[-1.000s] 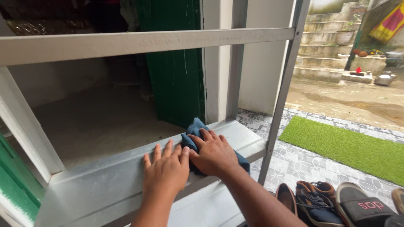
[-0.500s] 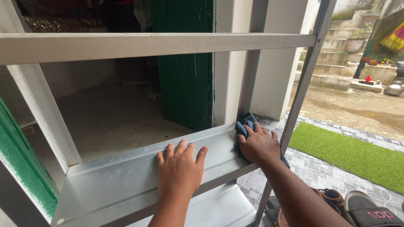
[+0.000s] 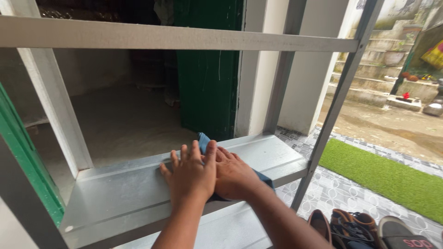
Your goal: The person wipes the metal shelves of a shoe rack using a blue cloth. They clean the bottom shelf first, then move to the middle shelf, wiping each surface thoroughly.
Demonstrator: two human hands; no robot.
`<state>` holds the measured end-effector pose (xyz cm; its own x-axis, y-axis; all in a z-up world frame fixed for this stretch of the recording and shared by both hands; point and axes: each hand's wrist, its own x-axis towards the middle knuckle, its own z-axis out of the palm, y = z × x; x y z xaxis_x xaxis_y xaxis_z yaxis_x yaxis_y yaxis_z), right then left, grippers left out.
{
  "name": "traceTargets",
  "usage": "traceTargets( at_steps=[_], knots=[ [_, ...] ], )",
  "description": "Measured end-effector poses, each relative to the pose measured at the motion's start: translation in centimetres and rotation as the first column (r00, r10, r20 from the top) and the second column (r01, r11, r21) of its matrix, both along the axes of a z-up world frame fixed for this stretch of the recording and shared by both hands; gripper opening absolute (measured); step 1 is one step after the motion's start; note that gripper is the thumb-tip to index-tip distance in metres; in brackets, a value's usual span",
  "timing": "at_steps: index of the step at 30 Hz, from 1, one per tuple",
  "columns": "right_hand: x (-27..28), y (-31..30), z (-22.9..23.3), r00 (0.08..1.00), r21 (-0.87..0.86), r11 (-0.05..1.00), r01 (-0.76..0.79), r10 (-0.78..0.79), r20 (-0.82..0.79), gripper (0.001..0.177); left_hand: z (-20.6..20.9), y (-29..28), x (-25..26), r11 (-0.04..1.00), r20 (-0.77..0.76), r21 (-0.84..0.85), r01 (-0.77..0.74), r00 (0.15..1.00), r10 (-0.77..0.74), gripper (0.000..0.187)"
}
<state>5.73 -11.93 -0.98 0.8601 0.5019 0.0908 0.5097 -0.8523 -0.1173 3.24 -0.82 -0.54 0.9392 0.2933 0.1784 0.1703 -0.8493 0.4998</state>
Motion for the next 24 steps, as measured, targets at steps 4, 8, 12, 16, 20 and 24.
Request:
traceTargets(
  at_steps=[4, 8, 12, 16, 20, 24],
  knots=[
    [2.6, -2.0, -1.1, 0.997, 0.183, 0.981, -0.071, 0.071, 0.007, 0.066, 0.0, -0.2, -0.2, 1.000, -0.024, 0.018, 0.025, 0.999, -0.024, 0.097],
    [7.1, -7.0, -2.5, 0.934, -0.016, 0.985, -0.174, 0.171, 0.315, 0.044, 0.1, -0.3, -0.2, 0.997, -0.058, 0.070, 0.028, 0.998, -0.024, 0.098],
    [10.0, -9.7, -1.8, 0.939, 0.123, 0.931, 0.343, -0.343, -0.015, 0.072, 0.3, -0.5, -0.2, 0.995, -0.079, 0.093, 0.038, 0.996, -0.030, 0.099],
    [10.3, -10.2, -1.8, 0.888, 0.051, 0.888, 0.457, -0.459, 0.036, 0.074, 0.2, -0.9, -0.4, 0.990, -0.055, 0.131, 0.048, 0.998, -0.041, 0.100],
    [9.3, -9.4, -1.6, 0.892, 0.041, 0.895, 0.445, -0.447, 0.071, 0.072, 0.0, -0.9, -0.6, 0.986, -0.035, 0.156, 0.056, 0.998, -0.051, 0.101],
    [6.5, -6.7, -0.9, 0.965, 0.081, 0.965, 0.249, -0.254, 0.065, 0.072, -0.1, -0.9, -0.4, 0.990, -0.019, 0.132, 0.051, 0.999, -0.049, 0.101]
  ],
)
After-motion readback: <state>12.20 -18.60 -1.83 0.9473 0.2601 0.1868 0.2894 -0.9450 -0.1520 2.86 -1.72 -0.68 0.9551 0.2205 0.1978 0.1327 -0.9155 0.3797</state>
